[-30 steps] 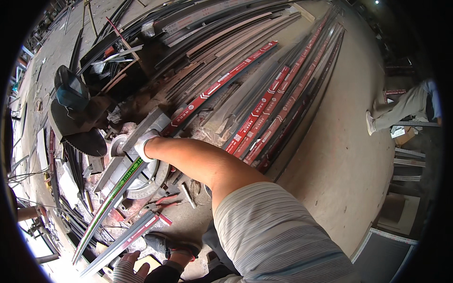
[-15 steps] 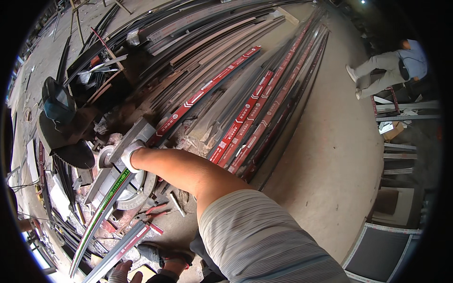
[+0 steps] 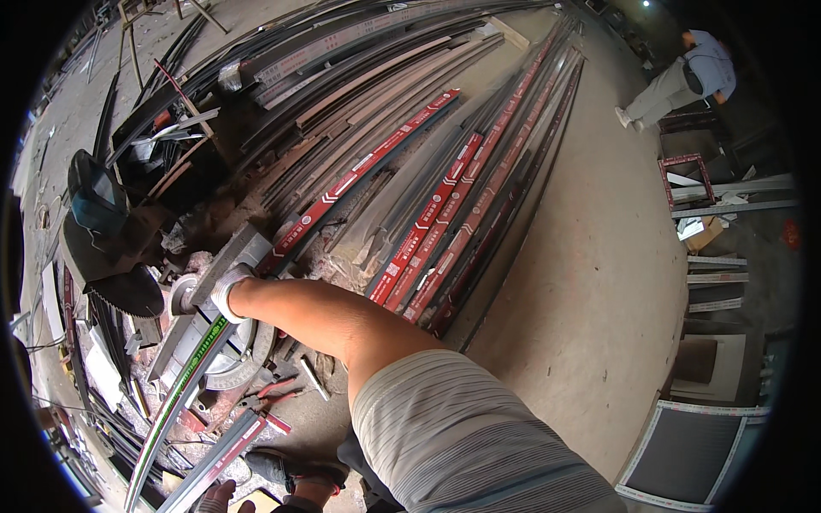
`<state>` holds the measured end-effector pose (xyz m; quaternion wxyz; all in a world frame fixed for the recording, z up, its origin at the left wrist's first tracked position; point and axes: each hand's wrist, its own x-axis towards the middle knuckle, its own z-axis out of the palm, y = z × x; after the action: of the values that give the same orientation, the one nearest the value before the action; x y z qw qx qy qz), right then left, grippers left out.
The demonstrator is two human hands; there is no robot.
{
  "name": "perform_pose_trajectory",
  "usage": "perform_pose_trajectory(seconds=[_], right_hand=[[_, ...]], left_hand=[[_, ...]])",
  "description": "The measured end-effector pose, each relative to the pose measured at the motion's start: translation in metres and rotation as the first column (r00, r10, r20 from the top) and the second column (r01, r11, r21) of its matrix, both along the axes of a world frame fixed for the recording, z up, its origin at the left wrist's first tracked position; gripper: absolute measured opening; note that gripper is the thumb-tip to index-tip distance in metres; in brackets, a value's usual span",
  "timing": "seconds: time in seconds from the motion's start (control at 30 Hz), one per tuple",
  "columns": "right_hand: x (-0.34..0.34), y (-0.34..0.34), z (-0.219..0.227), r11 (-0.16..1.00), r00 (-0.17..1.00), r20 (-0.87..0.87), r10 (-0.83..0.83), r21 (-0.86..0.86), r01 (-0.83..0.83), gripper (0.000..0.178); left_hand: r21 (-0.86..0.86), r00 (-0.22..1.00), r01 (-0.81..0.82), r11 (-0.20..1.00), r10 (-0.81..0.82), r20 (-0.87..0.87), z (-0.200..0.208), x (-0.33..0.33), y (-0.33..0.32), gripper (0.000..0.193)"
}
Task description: The person measures a long metal profile with a tape measure, marks it, and uses a miter saw to cut it to length. The cut piece is set aside, and the process is repeated with another profile.
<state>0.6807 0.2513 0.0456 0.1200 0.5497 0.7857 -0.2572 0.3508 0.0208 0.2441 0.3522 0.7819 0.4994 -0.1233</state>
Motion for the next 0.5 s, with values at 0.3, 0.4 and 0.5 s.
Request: perform_pose_trajectory(seconds=[0.3, 0.4, 0.5], right_hand=[[0.002, 0.0, 0.009, 0.999, 1.0, 0.011, 0.026, -0.046, -0.026, 0.044], [0.001, 0.0, 0.004, 1.0, 0.999, 0.021, 0.024, -0.019, -0.023, 0.041], [0.0, 0.0, -0.003, 1.0, 1.0, 0.024, 0.001, 0.013, -0.002, 0.035]], left_hand=[[-0.006, 1.0, -0.01, 1.0, 0.01, -0.01, 0.003, 0.004, 0.001, 0.045], [0.002, 1.0, 0.001, 1.0, -0.001, -0.008, 0.005, 0.006, 0.002, 0.045], [0.015, 1.0, 0.023, 1.0, -0.023, -0.017, 0.005, 0.007, 0.002, 0.046]])
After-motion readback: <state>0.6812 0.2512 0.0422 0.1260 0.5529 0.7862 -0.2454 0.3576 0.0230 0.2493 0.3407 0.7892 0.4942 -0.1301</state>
